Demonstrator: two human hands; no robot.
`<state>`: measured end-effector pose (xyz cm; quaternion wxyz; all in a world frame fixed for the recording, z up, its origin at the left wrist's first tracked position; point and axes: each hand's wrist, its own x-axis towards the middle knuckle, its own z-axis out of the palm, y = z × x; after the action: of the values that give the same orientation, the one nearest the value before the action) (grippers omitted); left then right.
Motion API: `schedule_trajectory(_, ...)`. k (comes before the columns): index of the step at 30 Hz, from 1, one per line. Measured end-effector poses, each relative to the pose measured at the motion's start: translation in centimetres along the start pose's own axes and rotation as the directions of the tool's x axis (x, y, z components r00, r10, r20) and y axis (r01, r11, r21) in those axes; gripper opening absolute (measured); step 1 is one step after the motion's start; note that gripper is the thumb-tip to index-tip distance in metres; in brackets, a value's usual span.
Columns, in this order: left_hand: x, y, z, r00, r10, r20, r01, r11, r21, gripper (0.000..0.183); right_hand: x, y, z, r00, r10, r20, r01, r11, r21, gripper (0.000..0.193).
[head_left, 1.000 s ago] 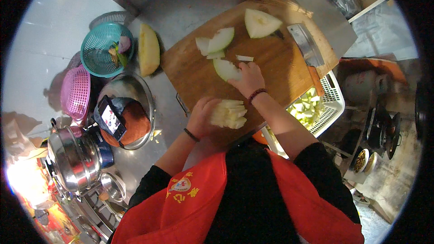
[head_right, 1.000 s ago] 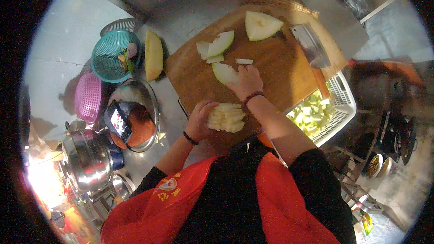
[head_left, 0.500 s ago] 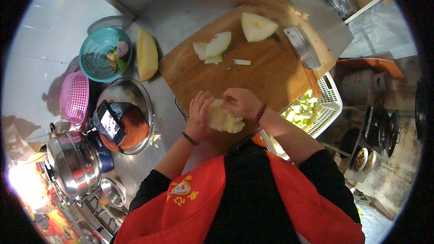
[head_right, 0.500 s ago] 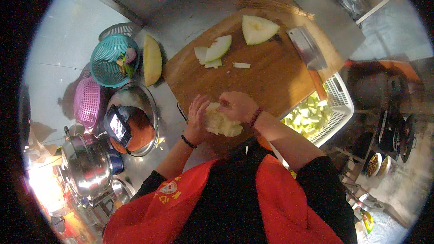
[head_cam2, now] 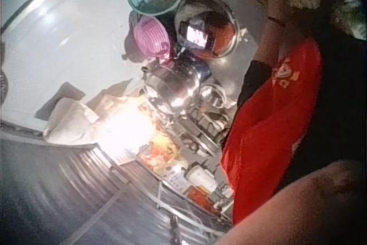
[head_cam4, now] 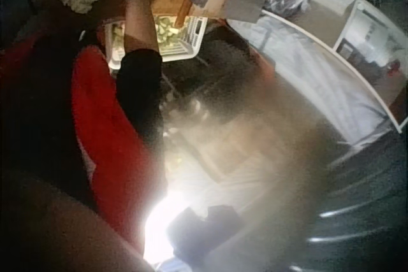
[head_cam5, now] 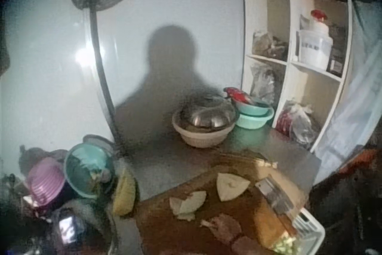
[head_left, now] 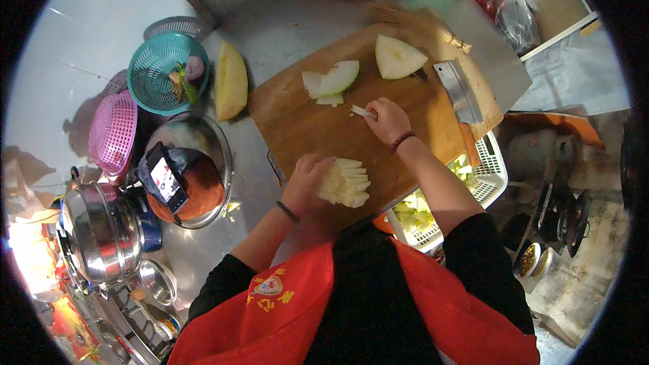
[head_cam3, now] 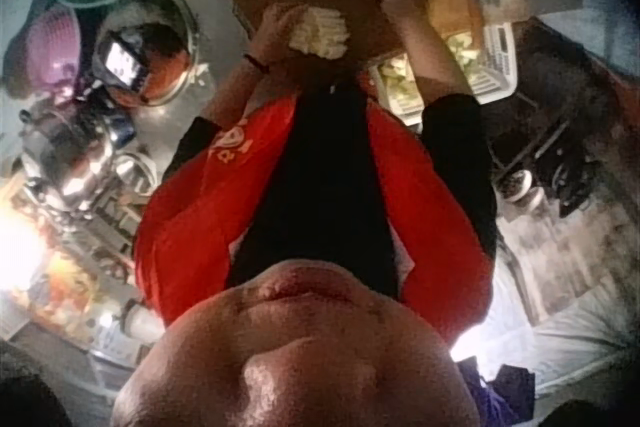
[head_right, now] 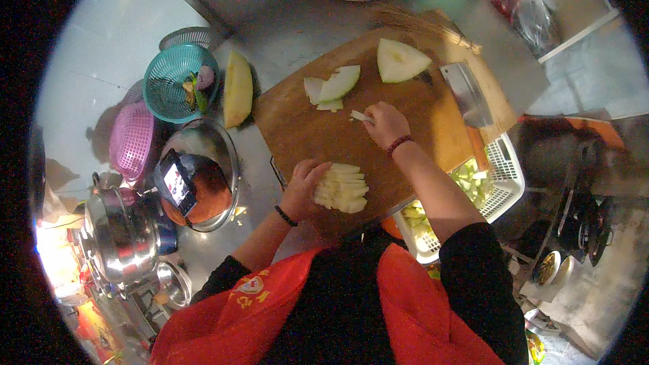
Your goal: The person slices a large white vegetable into wedges and then into smaller pieces on a wooden cutting board using a cleaver. The cut pieces are transferred into a white plastic basket placed beside the board.
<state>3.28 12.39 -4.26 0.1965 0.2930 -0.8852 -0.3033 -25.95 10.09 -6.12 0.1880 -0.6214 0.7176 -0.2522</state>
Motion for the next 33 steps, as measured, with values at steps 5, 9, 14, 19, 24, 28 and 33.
schedule_trajectory(5,-0.1,-0.2,0.3,1.0,-0.017,-0.019,0.017,1.0,-0.021,0.076,-2.3,-0.6,-0.4,0.996,0.048,-0.071,-0.025,0.953,0.302,0.016)
schedule_trajectory(9,-0.4,0.0,1.1,0.996,-0.072,-0.053,0.071,0.997,-0.022,0.074,-7.3,1.7,-2.1,0.962,0.024,-0.271,0.009,0.993,0.122,0.016)
schedule_trajectory(14,-0.2,1.0,2.8,0.969,-0.187,-0.16,0.19,0.982,0.002,0.077,-12.5,6.4,-6.8,0.9,0.268,-0.344,-0.269,0.962,0.044,0.024)
schedule_trajectory(19,0.3,1.7,3.3,0.957,-0.194,-0.215,0.206,0.978,0.037,0.079,-13.7,5.1,-4.1,0.95,0.108,-0.294,-0.11,0.994,0.011,0.062)
schedule_trajectory(24,1.0,2.2,4.1,0.957,-0.183,-0.227,0.187,0.982,-0.003,0.081,-12.3,-2.5,3.1,0.99,-0.103,-0.092,0.13,0.918,0.374,0.081)
schedule_trajectory(28,1.8,2.2,4.6,0.97,-0.151,-0.192,0.163,0.985,0.048,0.084,-11.0,-4.7,4.1,0.979,-0.083,-0.185,0.139,0.937,0.319,0.077)
schedule_trajectory(33,1.4,1.9,4.4,0.976,-0.119,-0.184,0.136,0.987,0.084,0.082,-11.9,-0.6,0.8,0.957,-0.129,-0.258,0.147,0.988,0.052,0.053)
